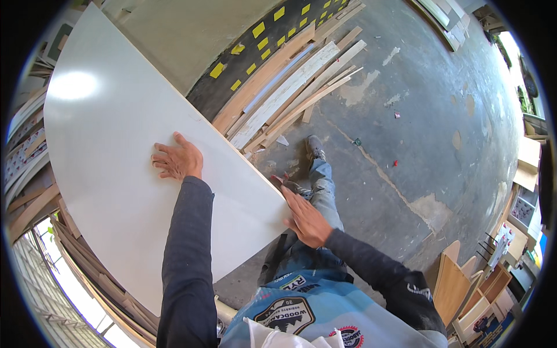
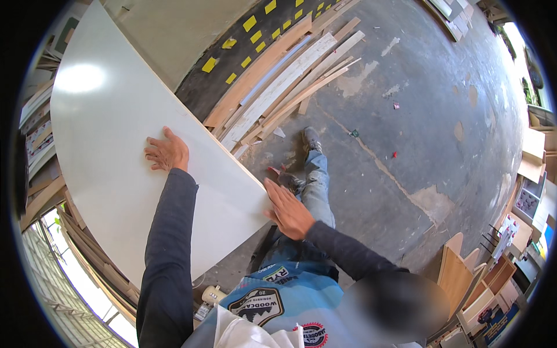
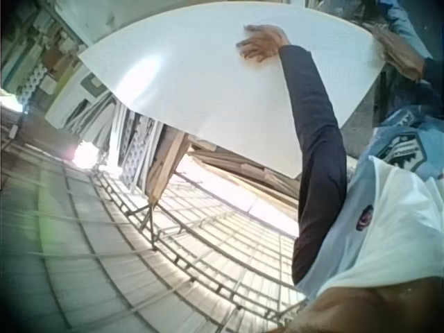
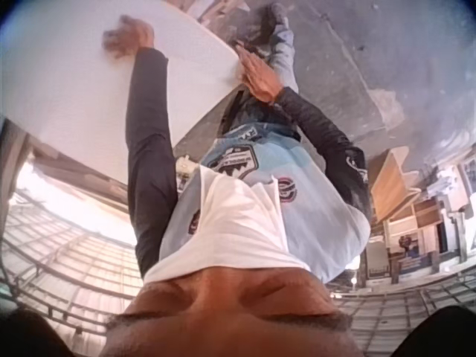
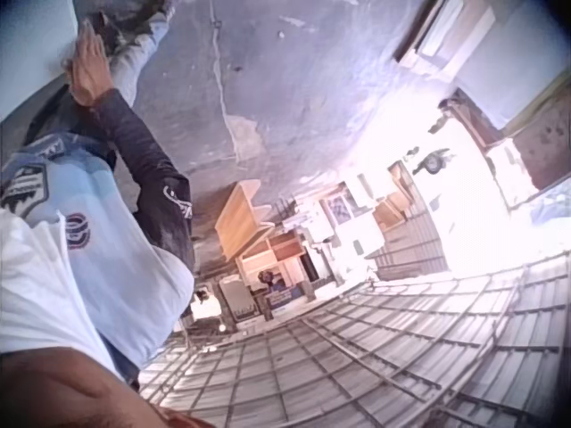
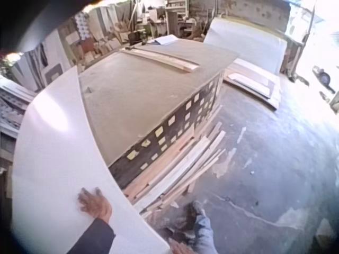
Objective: The person sands the edge of a white wooden board using a small sanding block held by hand, moving along the perimeter and smoothing the surface.
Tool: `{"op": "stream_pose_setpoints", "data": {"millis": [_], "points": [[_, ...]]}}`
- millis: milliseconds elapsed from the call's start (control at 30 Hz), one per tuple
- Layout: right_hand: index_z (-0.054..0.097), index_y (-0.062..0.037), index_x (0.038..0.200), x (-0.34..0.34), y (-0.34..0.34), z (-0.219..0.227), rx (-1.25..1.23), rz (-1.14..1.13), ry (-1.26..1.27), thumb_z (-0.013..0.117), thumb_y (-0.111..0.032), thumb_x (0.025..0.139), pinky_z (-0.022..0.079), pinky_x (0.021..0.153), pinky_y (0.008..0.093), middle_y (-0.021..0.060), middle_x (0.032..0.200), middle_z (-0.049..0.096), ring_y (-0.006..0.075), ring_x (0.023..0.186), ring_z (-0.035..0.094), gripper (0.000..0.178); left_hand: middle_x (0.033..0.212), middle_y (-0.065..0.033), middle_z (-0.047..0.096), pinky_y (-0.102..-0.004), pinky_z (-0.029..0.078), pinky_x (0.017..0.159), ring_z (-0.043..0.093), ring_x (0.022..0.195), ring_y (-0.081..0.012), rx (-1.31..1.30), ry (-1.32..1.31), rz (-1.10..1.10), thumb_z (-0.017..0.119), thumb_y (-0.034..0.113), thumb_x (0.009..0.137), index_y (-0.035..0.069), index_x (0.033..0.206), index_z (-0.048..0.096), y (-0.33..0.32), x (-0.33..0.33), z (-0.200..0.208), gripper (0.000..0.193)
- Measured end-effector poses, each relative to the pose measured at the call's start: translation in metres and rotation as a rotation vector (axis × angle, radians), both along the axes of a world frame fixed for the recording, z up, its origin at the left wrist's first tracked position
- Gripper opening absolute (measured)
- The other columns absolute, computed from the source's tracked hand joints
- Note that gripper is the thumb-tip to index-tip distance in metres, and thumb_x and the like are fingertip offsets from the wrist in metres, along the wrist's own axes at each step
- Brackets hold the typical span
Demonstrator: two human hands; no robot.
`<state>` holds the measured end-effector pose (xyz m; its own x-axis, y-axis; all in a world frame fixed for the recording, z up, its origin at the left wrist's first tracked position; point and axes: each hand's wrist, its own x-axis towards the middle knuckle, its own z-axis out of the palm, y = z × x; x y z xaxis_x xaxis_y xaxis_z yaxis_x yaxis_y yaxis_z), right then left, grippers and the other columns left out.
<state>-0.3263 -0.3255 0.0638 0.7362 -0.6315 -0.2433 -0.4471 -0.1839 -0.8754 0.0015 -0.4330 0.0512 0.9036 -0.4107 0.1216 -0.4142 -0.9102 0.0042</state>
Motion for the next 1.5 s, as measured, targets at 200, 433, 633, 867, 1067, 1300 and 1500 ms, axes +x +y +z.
{"op": "stream_pose_setpoints", "data": {"millis": [200,433,633,867,1067,1300,1500], "points": [[0.016,0.005,0.148,0.051,-0.067,-0.017,0.13,0.014,-0.134,0.043,-0.031,0.101,0.023,0.116,0.0499,0.0288,0.146,0.034,0.0392,0.137,0.033,0.065,0.14,-0.0284,0.03,-0.0582,0.02,0.105,0.028,0.133,-0.0412,0.013,0.064,-0.022,0.031,0.054,0.097,-0.002,0.143,0.027,-0.009,-0.011,0.008,0.072],[0.024,0.0014,0.147,-0.017,0.024,-0.023,0.338,-0.191,-0.223,0.04,-0.028,0.102,0.037,0.105,0.0441,0.0274,0.138,0.044,0.0411,0.126,0.044,0.055,0.136,-0.0274,0.036,-0.0572,0.023,0.104,0.033,0.13,-0.0397,0.021,0.01,-0.003,0.032,0.056,0.096,-0.002,0.142,0.033,-0.004,-0.003,0.001,0.074],[0.031,0.0045,0.142,0.05,-0.035,-0.017,0.267,-0.14,-0.129,0.042,-0.026,0.102,0.043,0.095,0.0463,0.0315,0.125,0.052,0.0429,0.114,0.054,0.051,0.132,-0.025,0.04,-0.0565,0.025,0.102,0.036,0.126,-0.038,0.023,-0.045,-0.005,0.034,0.055,0.096,-0.002,0.142,0.034,0.001,0.0,0.003,0.073],[0.042,0.0079,0.121,0.218,-0.185,-0.048,-0.012,-0.295,-0.273,0.048,-0.02,0.096,0.047,0.084,0.0503,0.0327,0.113,0.055,0.0476,0.099,0.057,0.038,0.131,-0.0251,0.04,-0.0572,0.024,0.102,0.035,0.125,-0.0387,-0.015,0.027,-0.057,0.034,0.054,0.096,-0.003,0.142,0.033,-0.019,-0.022,0.003,0.074],[0.047,0.0047,0.123,0.107,-0.059,-0.035,0.06,-0.269,-0.087,0.044,-0.02,0.099,0.047,0.085,0.053,0.0309,0.108,0.06,0.0465,0.098,0.06,0.035,0.138,-0.0276,0.034,-0.0534,0.024,0.1,0.031,0.129,-0.038,0.043,0.018,0.006,0.034,0.053,0.097,-0.002,0.143,0.029,0.001,-0.005,0.01,0.071],[0.054,0.0062,0.093,0.191,-0.147,-0.035,-0.059,-0.272,-0.112,0.047,-0.013,0.093,0.044,0.071,0.0579,0.0294,0.08,0.062,0.0487,0.079,0.059,0.02,0.141,-0.0288,0.03,-0.0537,0.022,0.102,0.024,0.135,-0.0392,0.002,0.048,-0.001,0.032,0.053,0.098,-0.001,0.145,0.026,-0.003,-0.009,0.008,0.073],[0.054,0.0029,0.103,0.224,-0.161,-0.038,-0.052,-0.368,-0.099,0.044,-0.026,0.098,0.046,0.075,0.0562,0.0296,0.088,0.064,0.0481,0.084,0.061,0.031,0.135,-0.0264,0.034,-0.0524,0.025,0.1,0.028,0.13,-0.0385,-0.008,-0.01,-0.01,0.033,0.054,0.097,-0.001,0.144,0.029,-0.003,-0.008,0.003,0.072]]}}
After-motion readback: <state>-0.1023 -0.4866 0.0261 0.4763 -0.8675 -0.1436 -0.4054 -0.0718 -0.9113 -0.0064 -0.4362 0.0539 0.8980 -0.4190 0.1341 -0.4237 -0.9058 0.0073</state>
